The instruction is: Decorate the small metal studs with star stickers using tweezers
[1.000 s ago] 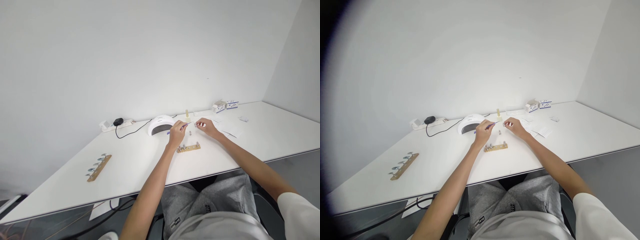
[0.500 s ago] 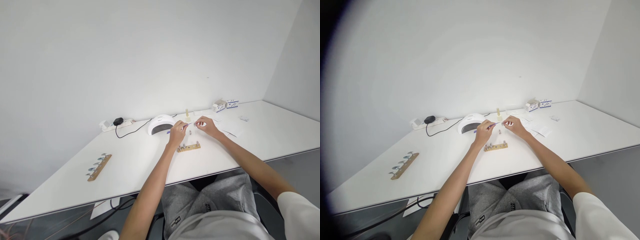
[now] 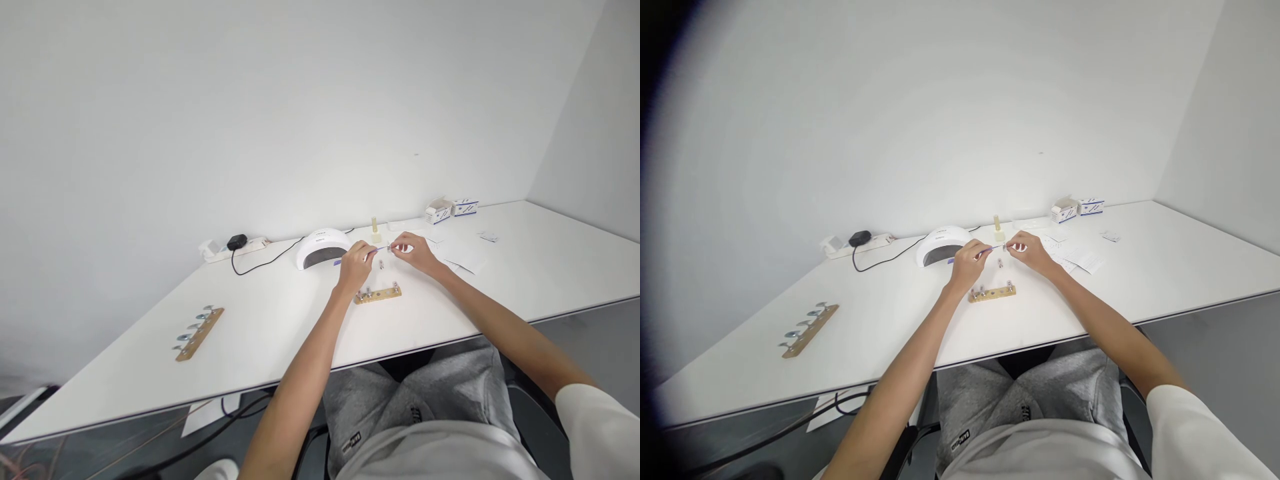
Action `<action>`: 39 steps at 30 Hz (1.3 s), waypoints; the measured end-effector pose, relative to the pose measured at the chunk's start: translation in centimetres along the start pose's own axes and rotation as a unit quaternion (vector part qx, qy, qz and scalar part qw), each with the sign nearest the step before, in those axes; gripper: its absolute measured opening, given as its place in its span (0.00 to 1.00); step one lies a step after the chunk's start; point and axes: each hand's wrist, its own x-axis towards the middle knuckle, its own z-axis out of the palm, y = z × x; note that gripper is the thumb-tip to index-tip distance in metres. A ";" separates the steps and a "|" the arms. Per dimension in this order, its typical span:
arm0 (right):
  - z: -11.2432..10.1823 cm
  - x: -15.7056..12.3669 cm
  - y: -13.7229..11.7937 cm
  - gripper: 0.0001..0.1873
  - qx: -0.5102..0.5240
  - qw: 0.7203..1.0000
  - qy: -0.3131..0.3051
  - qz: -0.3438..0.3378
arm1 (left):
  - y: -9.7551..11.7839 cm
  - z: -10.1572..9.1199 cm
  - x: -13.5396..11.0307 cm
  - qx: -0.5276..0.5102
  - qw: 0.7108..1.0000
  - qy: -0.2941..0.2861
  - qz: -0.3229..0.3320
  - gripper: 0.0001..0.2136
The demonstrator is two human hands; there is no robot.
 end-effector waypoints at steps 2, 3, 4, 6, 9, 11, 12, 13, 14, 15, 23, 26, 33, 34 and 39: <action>0.0 0.0 0.0 0.05 0.001 1.000 -0.002 -0.003 | 0.0 0.0 0.0 0.000 1.000 -0.004 -0.001 0.07; 0.0 0.0 0.0 0.05 0.001 1.000 -0.003 -0.004 | -0.1 0.0 0.0 0.001 1.000 -0.005 -0.002 0.07; 0.0 0.0 0.1 0.05 0.000 1.000 -0.003 -0.006 | -0.1 0.0 0.0 0.001 1.000 -0.006 -0.001 0.07; 0.0 0.0 0.1 0.05 -0.003 1.000 -0.003 -0.007 | -0.1 0.1 0.0 0.004 1.000 -0.007 0.001 0.07; 0.0 0.0 0.0 0.05 -0.008 1.000 -0.007 -0.005 | -0.1 0.1 0.0 0.007 1.000 -0.004 0.006 0.07; -0.1 0.0 -0.1 0.05 -0.010 1.000 -0.007 -0.003 | -0.1 0.1 -0.1 0.009 1.000 -0.002 0.010 0.07; -0.1 0.0 -0.1 0.06 -0.010 1.000 -0.006 -0.002 | -0.1 0.1 -0.1 0.010 1.000 -0.002 0.011 0.07; -0.1 0.0 -0.1 0.06 -0.009 1.000 -0.005 -0.004 | -0.1 0.1 0.0 0.011 1.000 -0.001 0.012 0.07; -0.1 0.0 -0.1 0.06 -0.008 1.000 -0.004 -0.006 | -0.1 0.1 0.0 0.012 1.000 -0.001 0.013 0.07; -0.1 0.0 -0.1 0.06 -0.008 1.000 -0.003 -0.009 | -0.1 0.1 0.0 0.013 1.000 -0.001 0.015 0.07; -0.1 0.0 0.2 0.07 -0.030 0.999 -0.001 -0.027 | 0.0 0.1 0.0 0.055 0.997 0.002 0.050 0.10; -0.1 0.0 0.2 0.07 -0.034 0.999 -0.001 -0.028 | -0.1 0.1 0.0 0.079 0.995 0.002 0.065 0.10; 0.0 -0.1 0.2 0.07 -0.036 0.999 0.000 -0.020 | -0.2 0.2 -0.1 0.116 0.990 -0.006 0.077 0.12; 0.0 -0.1 0.2 0.07 -0.035 0.999 0.000 -0.019 | -0.1 0.2 -0.1 0.121 0.989 -0.005 0.080 0.13; 0.1 -0.2 0.0 0.06 -0.032 0.999 -0.003 -0.010 | 0.2 0.1 0.0 0.144 0.985 0.000 0.095 0.14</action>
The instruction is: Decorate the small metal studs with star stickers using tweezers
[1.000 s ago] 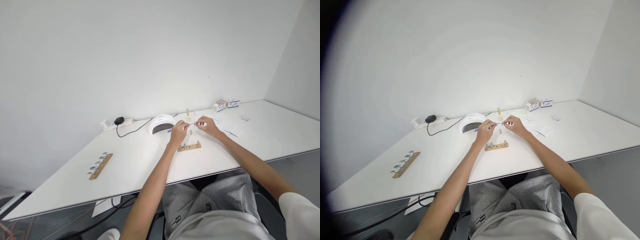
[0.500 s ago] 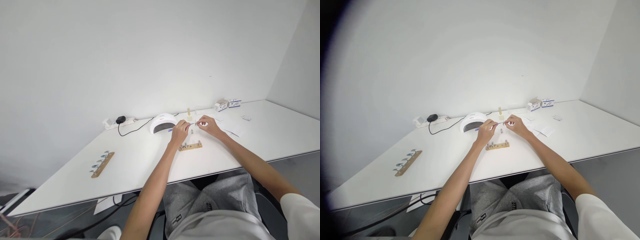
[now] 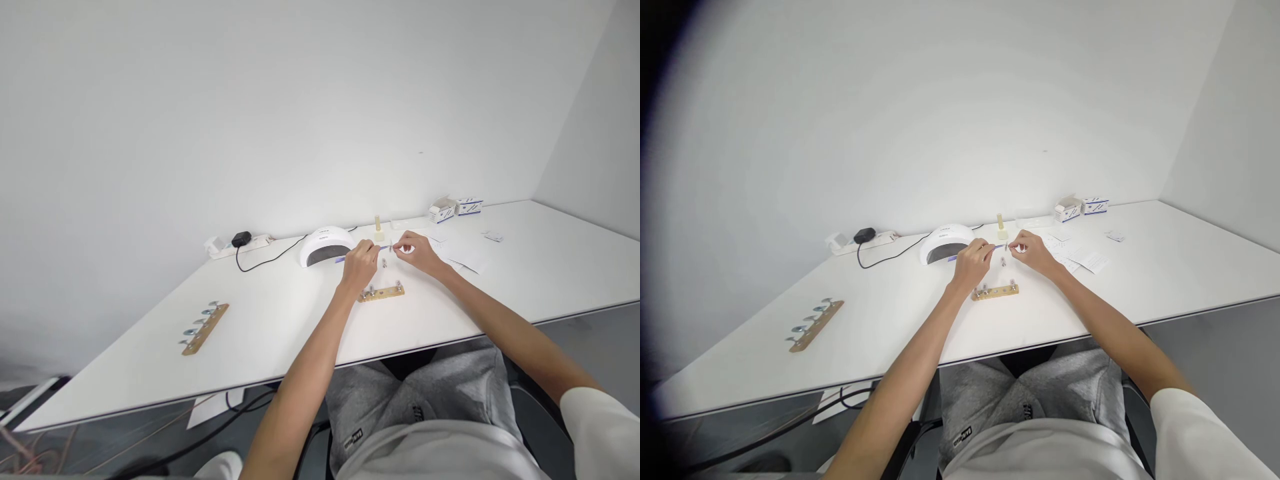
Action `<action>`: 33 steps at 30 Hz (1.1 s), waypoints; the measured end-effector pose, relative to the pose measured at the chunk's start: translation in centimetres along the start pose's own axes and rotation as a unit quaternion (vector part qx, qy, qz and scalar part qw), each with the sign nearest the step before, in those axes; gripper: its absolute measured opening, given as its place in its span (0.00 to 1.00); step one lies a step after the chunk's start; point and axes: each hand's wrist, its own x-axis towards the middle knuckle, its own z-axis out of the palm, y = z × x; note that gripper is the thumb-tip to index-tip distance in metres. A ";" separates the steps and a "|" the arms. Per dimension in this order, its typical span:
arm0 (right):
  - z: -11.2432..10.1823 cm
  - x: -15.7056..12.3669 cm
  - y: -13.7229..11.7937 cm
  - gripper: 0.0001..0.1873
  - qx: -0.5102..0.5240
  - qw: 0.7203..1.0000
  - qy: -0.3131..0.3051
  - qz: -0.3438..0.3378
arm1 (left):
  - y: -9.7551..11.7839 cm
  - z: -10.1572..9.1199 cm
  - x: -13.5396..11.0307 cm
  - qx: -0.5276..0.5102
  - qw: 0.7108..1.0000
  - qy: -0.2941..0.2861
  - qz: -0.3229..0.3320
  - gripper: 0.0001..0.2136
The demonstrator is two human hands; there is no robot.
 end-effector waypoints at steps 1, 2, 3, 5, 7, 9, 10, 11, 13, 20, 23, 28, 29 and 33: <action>0.0 0.0 0.0 0.06 0.001 1.000 -0.001 0.003 | 0.1 0.0 0.0 0.006 1.000 0.000 0.003 0.14; 0.0 0.0 0.0 0.06 0.002 1.000 -0.002 0.005 | 0.1 -0.1 0.1 0.013 1.000 0.000 0.007 0.15; 0.0 0.0 -0.1 0.05 0.001 1.000 -0.003 0.006 | 0.2 -0.1 0.1 0.019 1.000 0.001 0.010 0.15; 0.0 -0.1 -0.1 0.05 -0.001 1.000 -0.004 0.007 | 0.3 -0.2 0.2 0.025 1.000 0.000 0.014 0.15; 0.0 -0.1 -0.1 0.06 -0.005 1.000 -0.003 0.008 | 0.4 -0.2 0.2 0.024 1.000 -0.002 0.012 0.16; 0.0 0.0 -0.1 0.06 -0.007 1.000 -0.003 0.008 | 0.5 -0.2 0.3 0.024 1.000 -0.002 0.008 0.16; 0.0 0.0 -0.1 0.05 -0.008 1.000 -0.004 0.008 | 0.5 -0.2 0.3 0.025 1.000 -0.003 0.008 0.16; 0.0 0.0 -0.1 0.05 -0.008 1.000 -0.004 0.008 | 0.5 -0.2 0.3 0.028 1.000 -0.003 0.010 0.16; 0.0 0.0 -0.2 0.05 -0.009 1.000 -0.006 0.006 | 0.5 -0.2 0.3 0.035 0.999 -0.006 0.013 0.16; -0.1 0.0 -0.3 0.05 -0.009 1.000 -0.006 0.000 | 0.6 -0.2 0.3 0.059 0.998 -0.010 0.016 0.16; -0.1 0.0 -0.2 0.05 -0.010 1.000 -0.007 -0.003 | 0.7 -0.3 0.3 0.070 0.997 -0.017 0.012 0.16; 0.0 0.0 -0.1 0.05 -0.007 1.000 -0.005 -0.009 | 0.7 -0.2 0.3 0.074 0.997 -0.014 0.015 0.15; 0.0 0.0 -0.1 0.05 -0.007 1.000 -0.005 -0.009 | 0.7 -0.2 0.3 0.072 0.997 -0.011 0.015 0.15; 0.0 0.1 0.0 0.05 -0.003 1.000 0.004 -0.006 | 0.6 -0.2 0.3 0.049 0.999 0.001 0.014 0.16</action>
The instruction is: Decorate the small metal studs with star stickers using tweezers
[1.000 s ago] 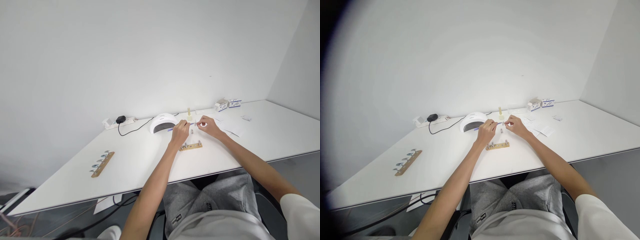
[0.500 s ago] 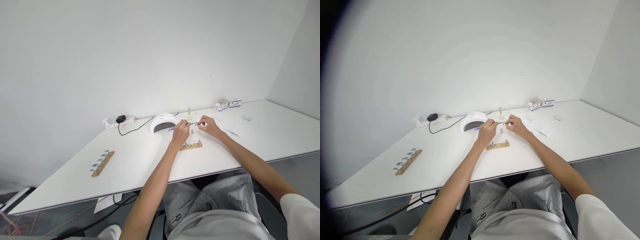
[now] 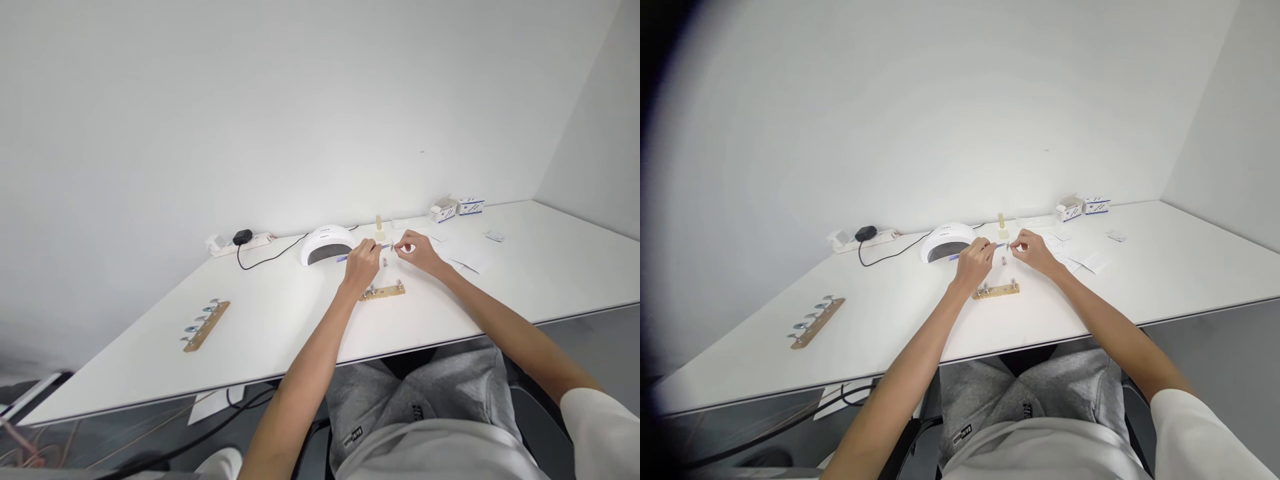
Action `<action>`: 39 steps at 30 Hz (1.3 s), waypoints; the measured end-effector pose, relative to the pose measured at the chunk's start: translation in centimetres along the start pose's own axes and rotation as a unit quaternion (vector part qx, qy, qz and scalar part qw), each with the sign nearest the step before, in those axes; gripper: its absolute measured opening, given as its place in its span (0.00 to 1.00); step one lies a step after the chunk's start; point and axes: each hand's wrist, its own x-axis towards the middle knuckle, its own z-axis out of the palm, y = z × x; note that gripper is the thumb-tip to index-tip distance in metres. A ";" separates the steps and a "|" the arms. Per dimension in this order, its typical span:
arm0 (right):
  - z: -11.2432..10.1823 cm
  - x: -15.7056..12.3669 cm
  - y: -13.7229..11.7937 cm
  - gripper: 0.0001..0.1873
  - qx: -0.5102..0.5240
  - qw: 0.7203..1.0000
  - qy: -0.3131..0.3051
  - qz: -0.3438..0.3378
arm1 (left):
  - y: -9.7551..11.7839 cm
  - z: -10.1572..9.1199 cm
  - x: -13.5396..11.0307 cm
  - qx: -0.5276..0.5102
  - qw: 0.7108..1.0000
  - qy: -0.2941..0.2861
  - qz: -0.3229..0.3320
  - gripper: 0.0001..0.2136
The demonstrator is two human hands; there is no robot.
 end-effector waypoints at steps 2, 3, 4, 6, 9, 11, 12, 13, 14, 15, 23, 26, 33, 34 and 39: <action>0.0 0.0 0.1 0.05 0.006 1.000 0.005 0.004 | 0.0 0.0 0.0 -0.028 0.999 0.016 -0.010 0.15; -0.1 0.1 0.2 0.05 0.011 1.000 0.006 0.008 | 0.0 -0.1 0.1 -0.052 0.998 0.028 -0.023 0.14; -0.1 0.1 0.3 0.04 0.017 1.000 0.004 0.013 | 0.0 -0.1 0.2 -0.083 0.995 0.043 -0.041 0.12; -0.1 0.2 0.5 0.05 0.033 0.999 -0.002 0.029 | 0.0 -0.4 0.4 -0.162 0.980 0.072 -0.093 0.09; 0.0 0.2 0.6 0.05 0.064 0.997 -0.020 0.047 | -0.2 -0.9 0.8 -0.286 0.935 0.096 -0.188 0.08; 0.0 0.2 0.7 0.06 0.080 0.995 -0.035 0.055 | -0.5 -1.2 1.1 -0.361 0.892 0.107 -0.250 0.09; 0.1 0.2 0.7 0.06 0.084 0.994 -0.043 0.057 | -0.7 -1.3 1.3 -0.396 0.868 0.114 -0.276 0.10; 0.1 0.1 0.7 0.07 0.085 0.993 -0.050 0.058 | -1.0 -1.3 1.4 -0.426 0.845 0.124 -0.299 0.10; 0.1 0.1 0.7 0.07 0.084 0.993 -0.056 0.059 | -1.2 -1.4 1.5 -0.451 0.822 0.140 -0.319 0.10; 0.1 0.0 0.8 0.08 0.080 0.993 -0.060 0.058 | -1.4 -1.4 1.6 -0.474 0.799 0.158 -0.336 0.11; 0.3 -0.2 0.5 0.07 0.045 0.996 -0.068 0.042 | -1.2 -1.8 1.9 -0.546 0.738 0.158 -0.364 0.12; 0.1 -0.2 -0.2 0.08 0.056 0.994 -0.072 0.052 | -0.6 -2.1 1.9 -0.579 0.717 0.168 -0.349 0.13; 0.0 -0.1 -0.7 0.10 0.086 0.990 -0.088 0.066 | 0.6 -2.3 2.0 -0.595 0.725 0.173 -0.302 0.13; 0.1 -0.1 -0.7 0.10 0.088 0.990 -0.089 0.067 | 0.8 -2.3 2.0 -0.594 0.727 0.167 -0.300 0.13; 0.2 -0.1 -0.7 0.10 0.094 0.989 -0.090 0.064 | 1.4 -2.1 1.9 -0.600 0.735 0.134 -0.286 0.12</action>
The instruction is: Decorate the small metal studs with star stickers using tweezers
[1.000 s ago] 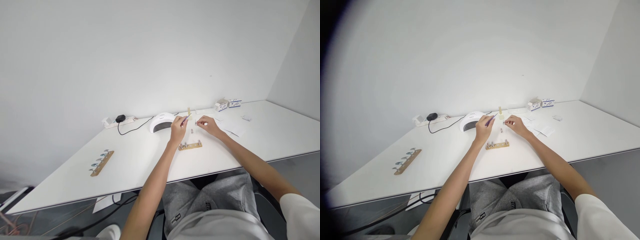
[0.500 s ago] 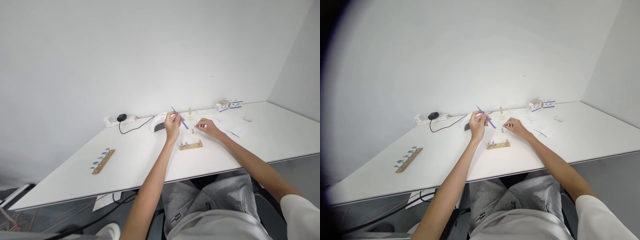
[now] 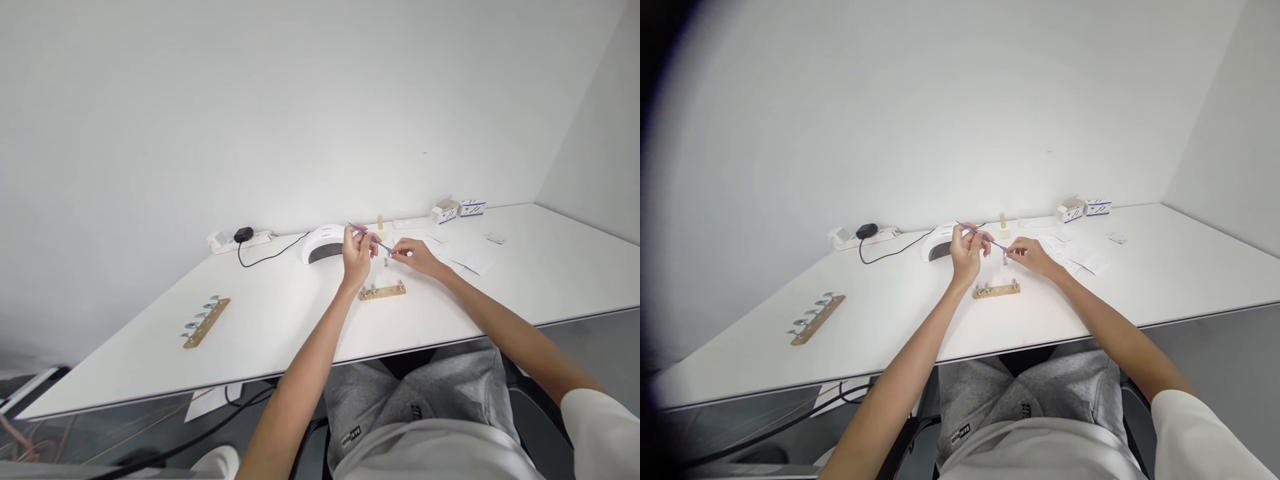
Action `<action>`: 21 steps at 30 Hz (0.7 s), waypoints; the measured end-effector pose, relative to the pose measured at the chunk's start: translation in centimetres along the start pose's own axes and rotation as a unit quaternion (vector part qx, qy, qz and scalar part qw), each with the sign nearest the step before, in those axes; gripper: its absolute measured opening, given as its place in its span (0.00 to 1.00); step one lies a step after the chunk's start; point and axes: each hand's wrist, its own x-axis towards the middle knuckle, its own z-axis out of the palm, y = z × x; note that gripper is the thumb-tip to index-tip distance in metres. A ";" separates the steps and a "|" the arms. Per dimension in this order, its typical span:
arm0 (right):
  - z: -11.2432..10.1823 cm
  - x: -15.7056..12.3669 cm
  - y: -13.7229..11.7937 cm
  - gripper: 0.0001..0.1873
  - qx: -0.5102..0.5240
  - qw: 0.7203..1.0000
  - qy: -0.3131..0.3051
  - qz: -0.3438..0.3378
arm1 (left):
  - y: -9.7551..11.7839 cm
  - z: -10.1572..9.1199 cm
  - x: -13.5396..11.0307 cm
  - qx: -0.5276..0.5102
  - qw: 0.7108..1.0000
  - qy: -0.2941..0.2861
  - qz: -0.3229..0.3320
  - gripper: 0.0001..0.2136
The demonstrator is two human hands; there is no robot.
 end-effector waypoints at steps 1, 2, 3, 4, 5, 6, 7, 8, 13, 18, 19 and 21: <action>0.0 0.0 0.0 0.10 -0.001 1.000 0.000 -0.003 | -0.1 0.0 0.0 0.004 1.000 -0.005 0.000 0.13; 0.0 0.0 0.0 0.10 -0.002 1.000 -0.001 -0.006 | -0.1 0.0 0.0 0.009 1.000 -0.009 0.001 0.13; 0.1 0.0 0.0 0.10 -0.003 1.000 -0.003 -0.008 | -0.2 0.0 0.0 0.014 1.000 -0.012 0.002 0.13; 0.1 0.0 0.0 0.10 -0.004 1.000 -0.005 -0.009 | -0.2 -0.1 0.0 0.019 1.000 -0.015 0.003 0.13; 0.1 0.0 0.1 0.09 -0.004 1.000 -0.006 -0.009 | -0.2 -0.1 0.0 0.022 1.000 -0.017 0.004 0.13; 0.1 0.0 0.1 0.09 -0.002 1.000 -0.007 -0.009 | -0.2 -0.1 0.0 0.024 1.000 -0.017 0.005 0.12; 0.1 0.0 0.1 0.09 0.001 1.000 -0.007 -0.008 | -0.2 -0.1 0.0 0.025 1.000 -0.015 0.007 0.12; 0.1 0.0 0.2 0.09 0.005 1.000 -0.007 -0.006 | -0.2 -0.1 0.0 0.025 1.000 -0.013 0.008 0.12; 0.0 0.1 0.4 0.09 0.016 1.000 -0.010 0.004 | -0.1 -0.1 0.1 0.026 1.000 0.004 0.007 0.11; -0.2 0.1 0.4 0.10 0.016 1.000 -0.003 0.003 | -0.1 -0.3 0.2 0.024 1.000 0.015 0.007 0.12; -0.2 0.1 0.4 0.11 0.017 1.000 -0.001 0.001 | -0.2 -0.3 0.2 0.022 1.000 0.021 0.008 0.12; -0.2 0.1 0.4 0.11 0.017 1.000 0.003 -0.002 | -0.2 -0.4 0.2 0.018 0.999 0.034 0.009 0.12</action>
